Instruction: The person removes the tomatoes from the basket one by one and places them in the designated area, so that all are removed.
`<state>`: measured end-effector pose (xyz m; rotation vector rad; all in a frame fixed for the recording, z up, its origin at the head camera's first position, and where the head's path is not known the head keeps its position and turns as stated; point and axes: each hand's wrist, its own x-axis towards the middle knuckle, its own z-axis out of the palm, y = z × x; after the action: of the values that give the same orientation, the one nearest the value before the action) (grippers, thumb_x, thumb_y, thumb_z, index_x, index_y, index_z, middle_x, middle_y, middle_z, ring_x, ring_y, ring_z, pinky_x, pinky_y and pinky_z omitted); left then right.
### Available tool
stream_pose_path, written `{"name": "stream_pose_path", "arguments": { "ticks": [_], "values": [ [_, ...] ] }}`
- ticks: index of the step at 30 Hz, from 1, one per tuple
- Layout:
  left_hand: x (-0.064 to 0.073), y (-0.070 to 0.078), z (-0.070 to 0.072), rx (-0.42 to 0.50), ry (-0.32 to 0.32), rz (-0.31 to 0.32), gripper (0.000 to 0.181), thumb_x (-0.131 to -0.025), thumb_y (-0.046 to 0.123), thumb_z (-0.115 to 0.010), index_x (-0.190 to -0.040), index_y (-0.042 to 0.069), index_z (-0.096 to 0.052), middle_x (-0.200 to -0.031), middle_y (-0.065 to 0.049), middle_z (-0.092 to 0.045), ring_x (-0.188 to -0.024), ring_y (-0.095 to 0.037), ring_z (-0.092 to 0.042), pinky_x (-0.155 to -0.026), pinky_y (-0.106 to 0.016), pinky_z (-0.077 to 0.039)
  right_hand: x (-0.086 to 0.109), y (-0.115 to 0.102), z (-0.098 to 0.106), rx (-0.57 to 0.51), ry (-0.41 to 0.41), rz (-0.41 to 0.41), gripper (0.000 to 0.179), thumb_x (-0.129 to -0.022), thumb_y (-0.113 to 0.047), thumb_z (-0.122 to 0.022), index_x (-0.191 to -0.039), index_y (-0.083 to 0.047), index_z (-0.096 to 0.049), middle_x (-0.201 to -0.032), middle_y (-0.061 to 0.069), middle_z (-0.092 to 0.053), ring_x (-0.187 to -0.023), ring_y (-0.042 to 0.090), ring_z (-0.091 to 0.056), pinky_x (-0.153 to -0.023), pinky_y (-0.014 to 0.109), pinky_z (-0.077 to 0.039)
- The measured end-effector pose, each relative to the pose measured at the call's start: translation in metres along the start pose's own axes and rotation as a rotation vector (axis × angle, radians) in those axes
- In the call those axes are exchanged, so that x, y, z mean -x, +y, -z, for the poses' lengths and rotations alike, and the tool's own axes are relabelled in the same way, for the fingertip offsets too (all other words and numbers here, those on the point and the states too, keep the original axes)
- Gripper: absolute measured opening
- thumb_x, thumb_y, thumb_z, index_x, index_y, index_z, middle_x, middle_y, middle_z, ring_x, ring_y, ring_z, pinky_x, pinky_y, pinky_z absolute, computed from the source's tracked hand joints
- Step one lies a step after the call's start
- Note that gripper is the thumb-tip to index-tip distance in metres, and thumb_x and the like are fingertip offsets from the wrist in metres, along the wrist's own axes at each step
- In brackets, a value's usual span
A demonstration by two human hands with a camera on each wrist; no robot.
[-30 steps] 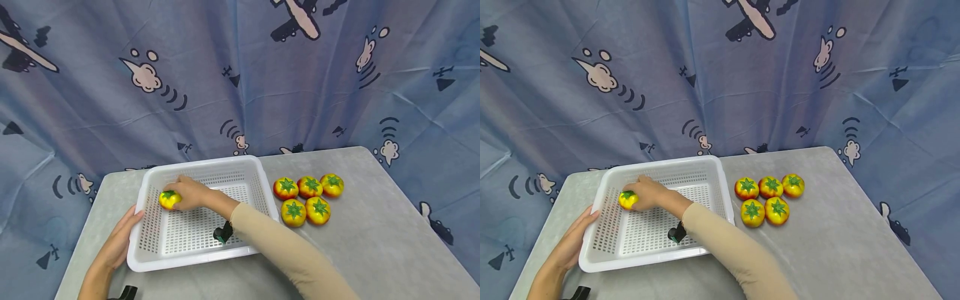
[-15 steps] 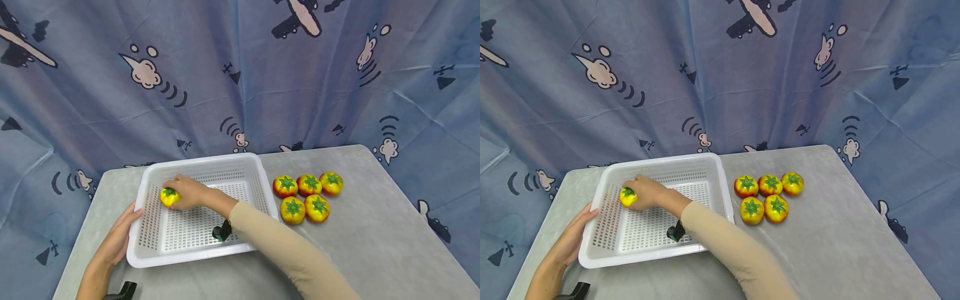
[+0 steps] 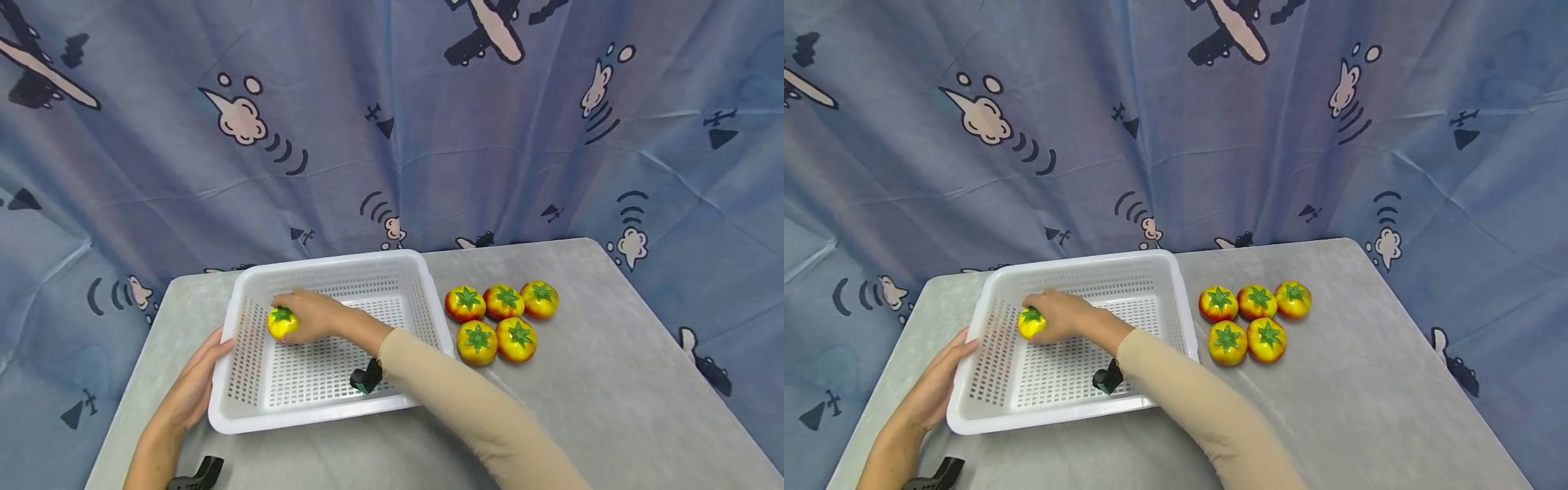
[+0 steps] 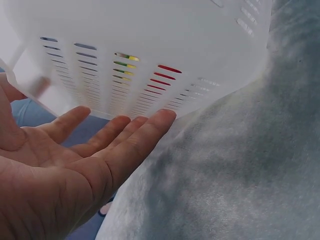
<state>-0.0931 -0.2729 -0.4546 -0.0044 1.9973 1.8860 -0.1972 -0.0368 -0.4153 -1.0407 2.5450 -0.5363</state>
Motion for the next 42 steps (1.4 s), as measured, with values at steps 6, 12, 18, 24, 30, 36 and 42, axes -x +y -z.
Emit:
{"name": "stream_pose_path", "arguments": {
  "ticks": [6,12,18,24,30,36,42],
  "values": [
    [-0.001,-0.002,-0.001,-0.003,0.000,-0.005,0.070,-0.116,0.047,-0.030,-0.172,0.021,0.004,-0.172,-0.023,-0.017,-0.122,0.005,-0.057,-0.096,-0.029,-0.054,0.008,0.004,0.004,0.017,-0.034,-0.006,0.068,-0.093,-0.031,-0.079,-0.155,-0.019,-0.052,-0.146,0.011,-0.059,-0.120,0.017,-0.061,-0.099,0.027,-0.054],
    [-0.001,-0.001,0.001,-0.016,-0.013,-0.023,0.070,-0.116,0.045,-0.029,-0.172,0.020,0.004,-0.171,-0.025,-0.015,-0.123,0.006,-0.056,-0.095,-0.028,-0.053,0.021,0.006,0.021,-0.004,-0.002,-0.027,0.068,-0.094,-0.031,-0.079,-0.155,-0.018,-0.053,-0.143,0.012,-0.059,-0.117,0.018,-0.061,-0.097,0.028,-0.055],
    [0.000,0.003,0.004,-0.021,-0.035,-0.025,0.069,-0.116,0.045,-0.029,-0.171,0.021,0.004,-0.171,-0.024,-0.014,-0.124,0.004,-0.055,-0.096,-0.027,-0.053,0.039,0.010,0.036,-0.029,0.015,-0.028,0.064,-0.093,-0.026,-0.080,-0.152,-0.018,-0.055,-0.141,0.012,-0.060,-0.117,0.019,-0.062,-0.099,0.030,-0.055],
    [0.000,-0.001,0.002,-0.006,-0.029,-0.021,0.069,-0.116,0.045,-0.029,-0.171,0.021,0.005,-0.170,-0.023,-0.014,-0.124,0.004,-0.055,-0.096,-0.027,-0.053,0.061,0.012,0.043,-0.054,0.011,-0.034,0.064,-0.093,-0.026,-0.081,-0.151,-0.019,-0.056,-0.139,0.012,-0.060,-0.113,0.019,-0.063,-0.097,0.030,-0.056],
    [0.001,-0.002,0.001,-0.001,-0.016,-0.028,0.071,-0.116,0.045,-0.029,-0.171,0.019,0.006,-0.171,-0.025,-0.013,-0.123,0.005,-0.056,-0.096,-0.024,-0.053,0.085,0.015,0.055,-0.075,0.028,-0.035,0.063,-0.094,-0.026,-0.080,-0.152,-0.021,-0.055,-0.142,0.012,-0.058,-0.113,0.021,-0.064,-0.099,0.034,-0.057],
    [0.002,-0.002,0.001,-0.006,-0.012,-0.049,0.071,-0.116,0.044,-0.029,-0.171,0.016,0.006,-0.171,-0.026,-0.013,-0.123,0.006,-0.057,-0.096,-0.024,-0.054,0.109,0.023,0.065,-0.100,0.069,-0.044,0.062,-0.094,-0.025,-0.079,-0.151,-0.023,-0.055,-0.143,0.011,-0.057,-0.113,0.021,-0.064,-0.099,0.036,-0.057],
    [0.001,-0.003,0.000,-0.004,-0.026,-0.058,0.071,-0.116,0.044,-0.028,-0.171,0.014,0.006,-0.169,-0.026,-0.014,-0.124,0.004,-0.057,-0.096,-0.024,-0.053,0.128,0.030,0.068,-0.113,0.116,-0.058,0.063,-0.093,-0.026,-0.079,-0.151,-0.023,-0.056,-0.145,0.010,-0.056,-0.116,0.021,-0.063,-0.101,0.037,-0.057]
  ]
}}
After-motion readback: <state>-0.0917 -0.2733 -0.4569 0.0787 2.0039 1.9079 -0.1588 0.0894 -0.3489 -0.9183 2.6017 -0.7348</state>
